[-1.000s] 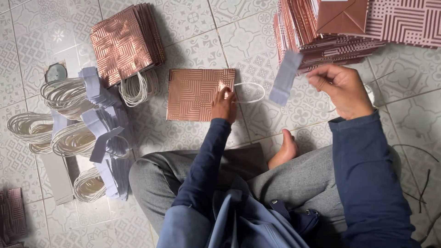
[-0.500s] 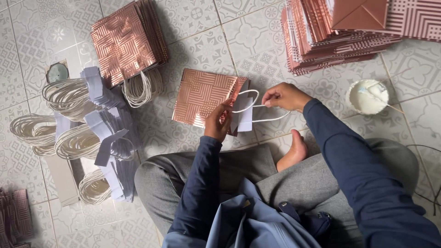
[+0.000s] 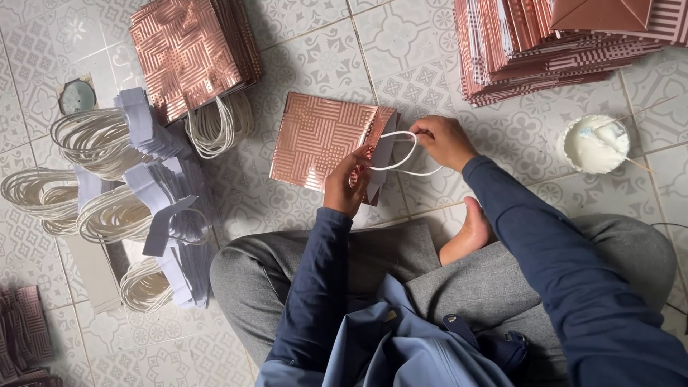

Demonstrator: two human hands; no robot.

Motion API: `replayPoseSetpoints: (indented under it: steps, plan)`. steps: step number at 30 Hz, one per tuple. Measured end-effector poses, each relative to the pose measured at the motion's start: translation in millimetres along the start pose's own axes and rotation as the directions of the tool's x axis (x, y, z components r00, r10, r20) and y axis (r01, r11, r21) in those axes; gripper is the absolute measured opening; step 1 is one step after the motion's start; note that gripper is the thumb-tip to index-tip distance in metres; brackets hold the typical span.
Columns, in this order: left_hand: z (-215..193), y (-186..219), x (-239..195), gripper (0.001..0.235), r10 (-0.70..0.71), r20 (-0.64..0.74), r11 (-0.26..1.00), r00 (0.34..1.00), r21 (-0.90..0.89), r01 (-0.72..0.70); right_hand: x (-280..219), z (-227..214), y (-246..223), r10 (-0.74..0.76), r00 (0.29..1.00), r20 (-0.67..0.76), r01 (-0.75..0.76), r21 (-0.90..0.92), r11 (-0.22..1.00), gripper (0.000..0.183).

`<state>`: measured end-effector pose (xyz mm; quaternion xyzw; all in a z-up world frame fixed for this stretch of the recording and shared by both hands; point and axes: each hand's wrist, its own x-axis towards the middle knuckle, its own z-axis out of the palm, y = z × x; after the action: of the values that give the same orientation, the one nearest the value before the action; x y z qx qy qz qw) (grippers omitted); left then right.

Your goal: The person sits on the floor and assembles patterned gift bags by attaching white paper handles. They apply glue from a small container to the handle tabs and press them onto the bag, then stack the finished items.

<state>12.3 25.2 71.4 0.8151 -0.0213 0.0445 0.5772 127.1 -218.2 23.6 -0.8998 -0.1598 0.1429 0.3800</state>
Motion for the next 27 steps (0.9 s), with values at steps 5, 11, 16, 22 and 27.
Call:
replayPoseSetpoints:
  steps: [5,11,16,22,27]
  plan:
    - [8,-13,0,0.013,0.051,-0.013,0.998,0.999,0.021,-0.051,-7,27,12,-0.086,0.995,-0.054,0.083,-0.057,0.995,0.007]
    - [16,-26,-2,0.014,0.076,-0.013,0.995,0.997,0.067,-0.075,-14,47,23,-0.153,0.98,-0.13,0.139,-0.113,0.984,0.007]
    - [19,-30,-3,0.015,0.069,-0.011,0.996,0.998,0.064,-0.068,-17,54,30,-0.211,0.962,-0.175,0.187,-0.142,0.972,0.008]
    - [19,-34,-4,0.013,0.079,-0.003,0.996,0.997,0.041,-0.079,-18,56,33,-0.235,0.95,-0.206,0.211,-0.13,0.969,0.008]
    - [22,-40,-4,0.014,0.073,0.002,0.995,0.997,0.065,-0.073,-18,56,35,-0.266,0.939,-0.219,0.244,-0.125,0.962,0.006]
